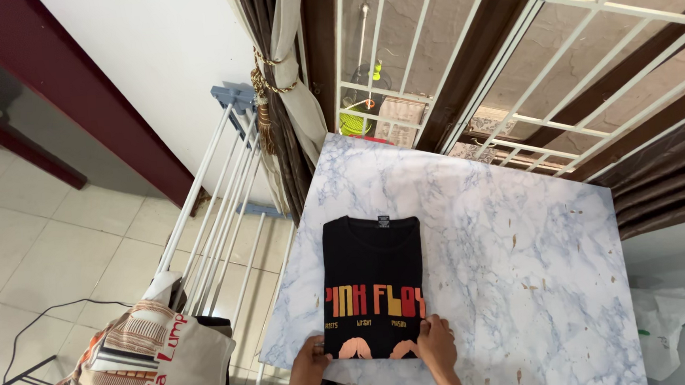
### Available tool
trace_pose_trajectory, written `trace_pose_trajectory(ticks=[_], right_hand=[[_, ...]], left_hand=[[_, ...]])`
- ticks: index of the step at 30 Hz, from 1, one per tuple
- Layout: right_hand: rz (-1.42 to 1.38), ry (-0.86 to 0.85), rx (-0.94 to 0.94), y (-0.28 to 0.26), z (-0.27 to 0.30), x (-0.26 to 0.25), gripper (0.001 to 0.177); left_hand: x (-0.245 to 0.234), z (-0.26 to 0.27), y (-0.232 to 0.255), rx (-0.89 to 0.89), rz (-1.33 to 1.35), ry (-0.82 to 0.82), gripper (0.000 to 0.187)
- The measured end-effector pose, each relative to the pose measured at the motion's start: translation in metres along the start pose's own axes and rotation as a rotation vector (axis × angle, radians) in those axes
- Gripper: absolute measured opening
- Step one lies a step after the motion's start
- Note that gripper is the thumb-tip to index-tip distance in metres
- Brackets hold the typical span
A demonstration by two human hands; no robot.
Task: The person folds a black t-shirt and a pair of khaki trousers on a table, places them into a black suitcase, and then begins to fold another grey t-shirt.
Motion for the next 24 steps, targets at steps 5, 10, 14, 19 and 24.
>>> trace_pose_trajectory(ticks=[5,10,14,19,24], right_hand=[[-0.248,0.075,-0.147,-0.008,-0.003,-0.006,0.030],[-0.449,0.021,-0.172,-0.029,-0.027,-0.014,0.036],[-0.549,-0.039,-0.080,-0.036,-0.041,-0.016,0.031],[-0.590,-0.052,-0.022,-0.040,-0.045,-0.016,0.029],[-0.553,-0.040,-0.021,-0.044,-0.038,-0.018,0.028]], left_hand=[[-0.001,-0.009,0.015,-0.066,-0.113,0.075,0.035],[0.011,-0.037,0.038,0.004,-0.199,0.123,0.035],[0.015,-0.046,0.050,-0.044,-0.159,0.103,0.037],[0.016,-0.046,0.052,-0.035,-0.186,0.111,0.040],[0.016,-0.057,0.069,-0.017,-0.189,0.167,0.030]])
Point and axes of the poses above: each hand's wrist, its own z-axis away from the middle knuckle, its own x-axis out of the palm, y = z × x, the point moved 3 cm from there along -z, towards the middle knuckle, and after that the axes turned 6 degrees about x, right-handed, at the moved point
